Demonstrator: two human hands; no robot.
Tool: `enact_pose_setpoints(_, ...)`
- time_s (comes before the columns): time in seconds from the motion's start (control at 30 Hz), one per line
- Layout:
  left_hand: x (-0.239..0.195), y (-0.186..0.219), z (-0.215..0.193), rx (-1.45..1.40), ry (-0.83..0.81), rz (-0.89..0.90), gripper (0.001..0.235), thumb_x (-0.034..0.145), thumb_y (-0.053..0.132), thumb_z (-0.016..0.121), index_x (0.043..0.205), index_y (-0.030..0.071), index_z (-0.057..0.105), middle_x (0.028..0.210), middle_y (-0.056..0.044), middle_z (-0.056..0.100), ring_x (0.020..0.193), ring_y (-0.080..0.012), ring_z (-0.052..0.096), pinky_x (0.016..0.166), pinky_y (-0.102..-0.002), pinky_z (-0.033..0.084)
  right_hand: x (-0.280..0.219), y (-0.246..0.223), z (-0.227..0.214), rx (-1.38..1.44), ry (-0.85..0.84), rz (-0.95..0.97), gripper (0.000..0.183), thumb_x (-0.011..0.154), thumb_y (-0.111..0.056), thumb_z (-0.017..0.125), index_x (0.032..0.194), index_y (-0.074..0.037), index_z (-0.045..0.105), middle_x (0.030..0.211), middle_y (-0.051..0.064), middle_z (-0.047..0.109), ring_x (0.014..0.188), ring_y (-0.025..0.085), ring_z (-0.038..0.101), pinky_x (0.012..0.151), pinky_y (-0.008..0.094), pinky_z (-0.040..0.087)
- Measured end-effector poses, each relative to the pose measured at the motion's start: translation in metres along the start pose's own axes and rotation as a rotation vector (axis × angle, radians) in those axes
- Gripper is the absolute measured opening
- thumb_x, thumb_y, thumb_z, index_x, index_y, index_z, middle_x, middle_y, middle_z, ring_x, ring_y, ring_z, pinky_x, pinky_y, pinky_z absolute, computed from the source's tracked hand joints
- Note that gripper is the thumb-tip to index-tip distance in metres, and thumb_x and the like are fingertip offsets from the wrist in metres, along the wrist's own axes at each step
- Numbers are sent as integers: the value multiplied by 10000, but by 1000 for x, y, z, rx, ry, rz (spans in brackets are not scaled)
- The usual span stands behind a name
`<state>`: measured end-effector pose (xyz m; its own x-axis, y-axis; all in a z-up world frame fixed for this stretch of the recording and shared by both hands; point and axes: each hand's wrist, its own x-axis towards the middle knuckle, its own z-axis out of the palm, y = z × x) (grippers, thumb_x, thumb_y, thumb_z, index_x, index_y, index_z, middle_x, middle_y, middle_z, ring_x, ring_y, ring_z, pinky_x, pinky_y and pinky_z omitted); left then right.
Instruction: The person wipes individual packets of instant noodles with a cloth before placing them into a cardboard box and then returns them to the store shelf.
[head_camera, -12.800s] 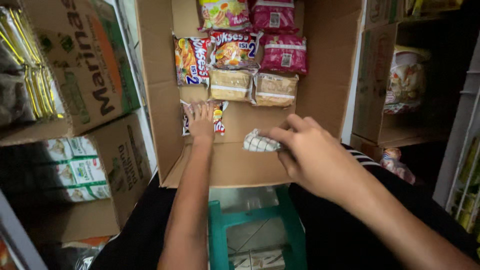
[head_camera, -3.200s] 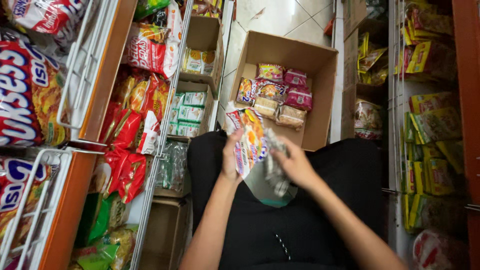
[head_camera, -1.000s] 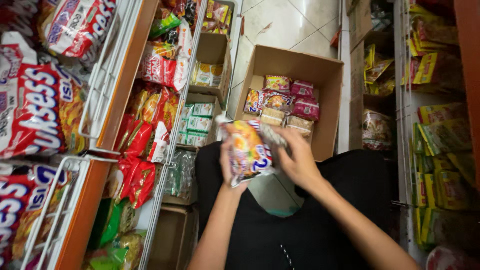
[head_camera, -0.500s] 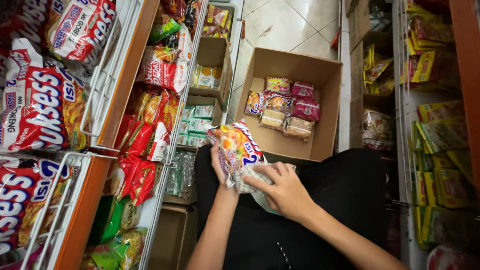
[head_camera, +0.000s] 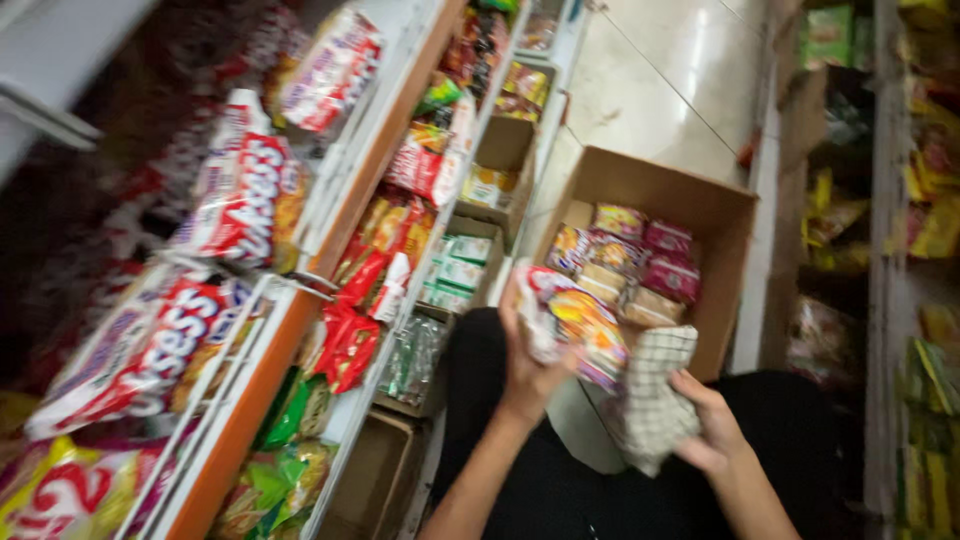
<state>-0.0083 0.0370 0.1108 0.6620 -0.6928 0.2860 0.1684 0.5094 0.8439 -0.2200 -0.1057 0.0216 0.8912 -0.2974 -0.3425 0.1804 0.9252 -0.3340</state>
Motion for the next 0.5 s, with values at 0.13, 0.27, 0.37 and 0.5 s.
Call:
enact_pose_setpoints(0.13,-9,26,7,181,-148,-45,1157,769,217,855,1636,59,104,1539,-163,372,1458,-288,440,1241,-427,420,11,2,-7,43,-266,155,583,917,-340,618,1385,-17,490,1414,260,578,1291,477,569,1071,626,398)
enact_pose_setpoints(0.27,-5,53,3,599,-324,140,1242,650,263,922,1613,31,173,1515,-203,372,1475,-352,403,1270,-465,360,29,5,-7,57,-418,97,599,909,-341,612,1398,-20,478,1418,258,572,1287,475,566,1063,630,400)
enact_pose_setpoints(0.37,1,79,6,759,-428,214,1228,647,309,928,1599,36,202,1528,-219,361,1491,-369,376,1295,-454,331,45,7,-5,58,-406,-13,612,903,-341,608,1407,-23,470,1421,256,568,1284,473,564,1056,633,401)
enact_pose_setpoints(0.5,8,125,9,734,-552,235,1192,720,343,914,1632,40,208,1580,-228,335,1496,-375,342,1313,-435,308,65,4,3,53,-401,-150,629,895,-341,602,1420,-26,458,1425,254,562,1281,471,561,1048,637,402)
